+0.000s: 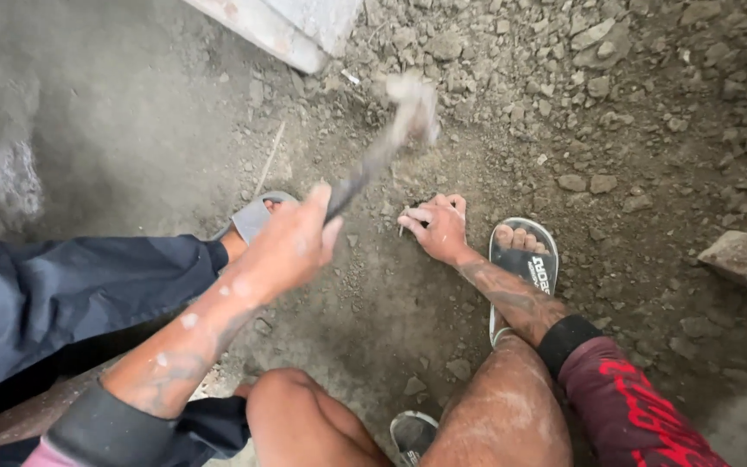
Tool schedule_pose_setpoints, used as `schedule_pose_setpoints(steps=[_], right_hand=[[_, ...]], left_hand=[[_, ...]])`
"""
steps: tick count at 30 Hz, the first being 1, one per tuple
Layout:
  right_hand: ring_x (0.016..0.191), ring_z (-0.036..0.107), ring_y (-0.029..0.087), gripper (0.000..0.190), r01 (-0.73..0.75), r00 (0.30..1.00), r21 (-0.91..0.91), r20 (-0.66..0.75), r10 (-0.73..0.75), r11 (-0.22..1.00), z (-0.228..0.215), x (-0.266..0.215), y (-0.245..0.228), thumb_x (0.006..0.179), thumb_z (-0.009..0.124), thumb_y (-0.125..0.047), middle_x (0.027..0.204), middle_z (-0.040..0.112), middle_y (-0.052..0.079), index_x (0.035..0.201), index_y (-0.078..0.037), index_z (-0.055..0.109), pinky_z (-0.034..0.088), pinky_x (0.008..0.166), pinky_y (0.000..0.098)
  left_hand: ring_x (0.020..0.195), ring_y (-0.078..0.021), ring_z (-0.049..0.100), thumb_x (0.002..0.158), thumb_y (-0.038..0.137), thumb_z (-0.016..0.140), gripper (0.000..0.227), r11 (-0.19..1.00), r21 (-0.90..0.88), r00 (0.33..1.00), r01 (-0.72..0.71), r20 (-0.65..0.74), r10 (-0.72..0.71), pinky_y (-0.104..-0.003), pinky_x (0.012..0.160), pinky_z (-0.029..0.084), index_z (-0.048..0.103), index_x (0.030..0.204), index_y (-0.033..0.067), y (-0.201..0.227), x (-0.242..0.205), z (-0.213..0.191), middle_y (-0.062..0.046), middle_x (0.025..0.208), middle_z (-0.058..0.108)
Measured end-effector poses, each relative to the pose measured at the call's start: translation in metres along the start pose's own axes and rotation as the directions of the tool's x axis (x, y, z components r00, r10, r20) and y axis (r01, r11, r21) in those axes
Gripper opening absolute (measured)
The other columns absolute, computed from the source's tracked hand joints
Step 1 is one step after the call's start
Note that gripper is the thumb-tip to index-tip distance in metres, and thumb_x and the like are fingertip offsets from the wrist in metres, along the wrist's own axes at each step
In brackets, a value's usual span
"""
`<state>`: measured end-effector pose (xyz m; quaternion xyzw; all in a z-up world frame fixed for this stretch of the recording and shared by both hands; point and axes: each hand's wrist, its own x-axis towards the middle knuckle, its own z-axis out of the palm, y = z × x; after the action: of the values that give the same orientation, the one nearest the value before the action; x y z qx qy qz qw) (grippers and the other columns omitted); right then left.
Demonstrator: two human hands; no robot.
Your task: Using a claw hammer to chip away at or break a concrete floor surface.
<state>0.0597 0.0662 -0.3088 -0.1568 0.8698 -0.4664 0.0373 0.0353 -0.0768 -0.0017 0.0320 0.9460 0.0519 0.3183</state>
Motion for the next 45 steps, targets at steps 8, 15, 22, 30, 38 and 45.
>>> schedule_pose_setpoints(steps=[8,15,22,30,38,45], right_hand=[[0.074,0.055,0.021,0.027,-0.006,1.000,0.026,0.024,0.005,1.000,-0.006,-0.002,-0.003,0.088,0.062,-0.044,0.064,0.061,-0.001,0.077,-0.021,0.067,0.033,0.087,0.0389],[0.079,0.056,0.026,0.025,-0.032,0.998,0.070,0.048,0.029,0.997,-0.018,0.002,-0.015,0.087,0.062,-0.043,0.067,0.063,0.004,0.079,-0.020,0.068,0.037,0.089,0.0394],[0.076,0.054,0.018,0.028,0.012,0.998,-0.047,0.068,-0.009,0.999,-0.010,0.007,-0.002,0.087,0.060,-0.049,0.064,0.061,-0.003,0.080,-0.024,0.069,0.031,0.090,0.0374],[0.083,0.057,0.016,0.023,-0.017,0.997,-0.031,0.074,0.019,0.999,0.003,-0.003,0.010,0.083,0.062,-0.049,0.070,0.064,-0.006,0.080,-0.026,0.068,0.029,0.092,0.0391],[0.080,0.056,0.015,0.027,-0.025,0.997,-0.044,0.077,0.028,0.999,-0.011,0.002,-0.004,0.085,0.061,-0.048,0.064,0.061,-0.006,0.074,-0.024,0.066,0.029,0.093,0.0398],[0.078,0.052,0.019,0.028,-0.038,0.991,0.000,0.127,0.038,0.999,-0.020,0.005,-0.011,0.088,0.059,-0.047,0.064,0.059,-0.003,0.073,-0.023,0.063,0.030,0.094,0.0403]], left_hand=[[0.084,-0.0424,0.066,0.087,0.024,0.046,0.023,0.998,0.007,0.984,0.065,0.168,-0.065,-0.054,0.069,0.053,0.044,0.099,0.0041,-0.033,0.012,0.070,-0.024,0.082,0.065],[0.085,-0.0490,0.062,0.091,0.021,0.041,0.030,0.996,-0.076,0.998,-0.051,-0.037,0.048,-0.061,0.070,0.049,0.039,0.109,-0.0030,0.012,0.011,-0.003,-0.033,0.086,0.061],[0.080,-0.0433,0.066,0.084,0.024,0.047,0.027,0.996,0.075,0.986,0.040,0.161,-0.051,-0.052,0.066,0.054,0.045,0.098,0.0012,-0.027,0.014,0.060,-0.025,0.079,0.065],[0.085,-0.0441,0.065,0.092,0.023,0.039,0.027,0.992,-0.088,0.996,0.086,0.034,-0.083,-0.055,0.072,0.053,0.042,0.106,0.0005,0.032,0.009,0.006,-0.027,0.084,0.063],[0.080,-0.0457,0.065,0.086,0.021,0.047,0.026,0.999,0.052,0.992,-0.013,0.126,0.007,-0.055,0.065,0.053,0.048,0.099,-0.0018,0.002,0.017,0.021,-0.028,0.079,0.064],[0.077,-0.0410,0.067,0.087,0.023,0.043,0.023,0.993,0.111,0.983,0.031,0.179,-0.051,-0.051,0.065,0.054,0.044,0.100,0.0026,-0.028,0.022,0.059,-0.023,0.077,0.065]])
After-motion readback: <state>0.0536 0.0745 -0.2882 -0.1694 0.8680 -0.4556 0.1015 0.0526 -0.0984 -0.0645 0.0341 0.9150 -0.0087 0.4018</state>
